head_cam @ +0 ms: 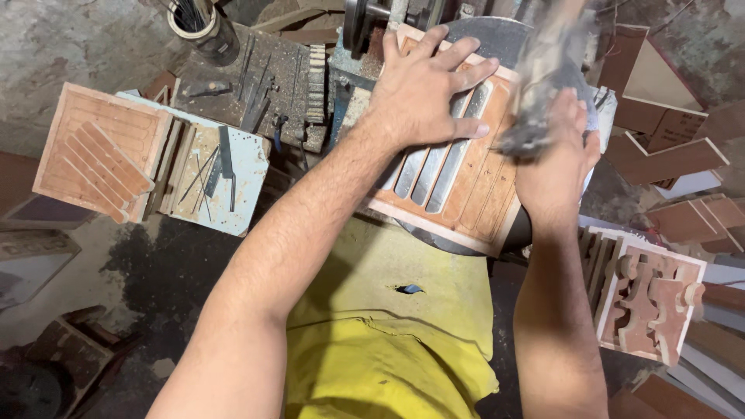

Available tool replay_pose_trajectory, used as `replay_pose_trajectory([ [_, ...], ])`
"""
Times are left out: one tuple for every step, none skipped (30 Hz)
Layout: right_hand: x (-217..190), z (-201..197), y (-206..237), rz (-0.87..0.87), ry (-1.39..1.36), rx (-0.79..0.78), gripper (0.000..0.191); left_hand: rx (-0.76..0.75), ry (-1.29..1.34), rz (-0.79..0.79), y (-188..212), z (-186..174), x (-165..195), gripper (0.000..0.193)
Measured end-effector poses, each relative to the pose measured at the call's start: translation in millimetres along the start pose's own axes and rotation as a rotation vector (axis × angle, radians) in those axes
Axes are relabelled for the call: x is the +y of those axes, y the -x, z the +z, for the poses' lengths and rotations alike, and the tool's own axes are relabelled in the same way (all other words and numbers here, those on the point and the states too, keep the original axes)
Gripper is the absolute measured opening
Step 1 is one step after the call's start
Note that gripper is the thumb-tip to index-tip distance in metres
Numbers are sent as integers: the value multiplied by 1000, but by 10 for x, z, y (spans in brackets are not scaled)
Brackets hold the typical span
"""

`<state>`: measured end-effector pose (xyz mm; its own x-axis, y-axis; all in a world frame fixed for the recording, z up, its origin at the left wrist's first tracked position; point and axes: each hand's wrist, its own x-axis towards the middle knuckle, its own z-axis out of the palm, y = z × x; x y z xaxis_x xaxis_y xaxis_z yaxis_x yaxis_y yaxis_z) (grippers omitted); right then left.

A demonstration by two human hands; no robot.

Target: The person cuts slotted openings into wooden frame panels using a scroll saw, guiding each panel against the moving blade with both hands. They rotate and reposition the panels to cut multiple slots, then set finished panels aside and pick up new ones.

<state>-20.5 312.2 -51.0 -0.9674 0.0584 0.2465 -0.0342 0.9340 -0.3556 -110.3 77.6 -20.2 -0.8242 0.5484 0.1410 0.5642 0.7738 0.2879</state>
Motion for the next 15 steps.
replay_pose_trajectory([
  [-36, -30, -24, -12, -28, 12, 56, -11, -4, -10, -7, -3, 5, 86],
  [-73, -65, -48, -25, -55, 27, 64, -21, -4, -18, -12, -3, 15, 87],
  [-117, -94, -73, 93, -59, -58, 55, -31, -5, -24, -21, -1, 18, 87],
  [-155, -141, -81, 211, -62, -146, 48, -41, -4, -29, -33, -5, 33, 87],
  [-193, -172, -90, 329, -65, -239, 45, -53, -11, -28, -46, 1, 39, 87],
  [-232, -202, -96, 212, -98, -143, 52, -65, -18, -29, -51, -3, 49, 86],
  [-257, -224, -97, 94, -131, -45, 60, -76, -26, -29, -57, -3, 56, 86],
  [-275, -241, -114, -24, -163, 58, 67, -92, -23, -39, -67, -8, 60, 86],
  [-269, -249, -125, 73, -152, 18, 57, -104, -24, -47, -72, -4, 63, 87],
  [-243, -276, -134, 170, -140, -26, 47, -118, -22, -58, -78, -10, 70, 87],
  [-193, -286, -129, 268, -125, -74, 39, -117, -20, -56, -73, -7, 79, 87],
  [-116, -285, -115, 175, -238, 67, 39, -114, -19, -53, -71, 3, 75, 86],
  [-16, -314, -107, 75, -352, 209, 39, -109, -22, -52, -80, -6, 71, 86],
  [109, -310, -93, -27, -467, 347, 40, -112, -22, -57, -83, 5, 61, 85],
  [259, -303, -87, 108, -622, 318, 34, -119, -18, -63, -80, 13, 61, 85],
])
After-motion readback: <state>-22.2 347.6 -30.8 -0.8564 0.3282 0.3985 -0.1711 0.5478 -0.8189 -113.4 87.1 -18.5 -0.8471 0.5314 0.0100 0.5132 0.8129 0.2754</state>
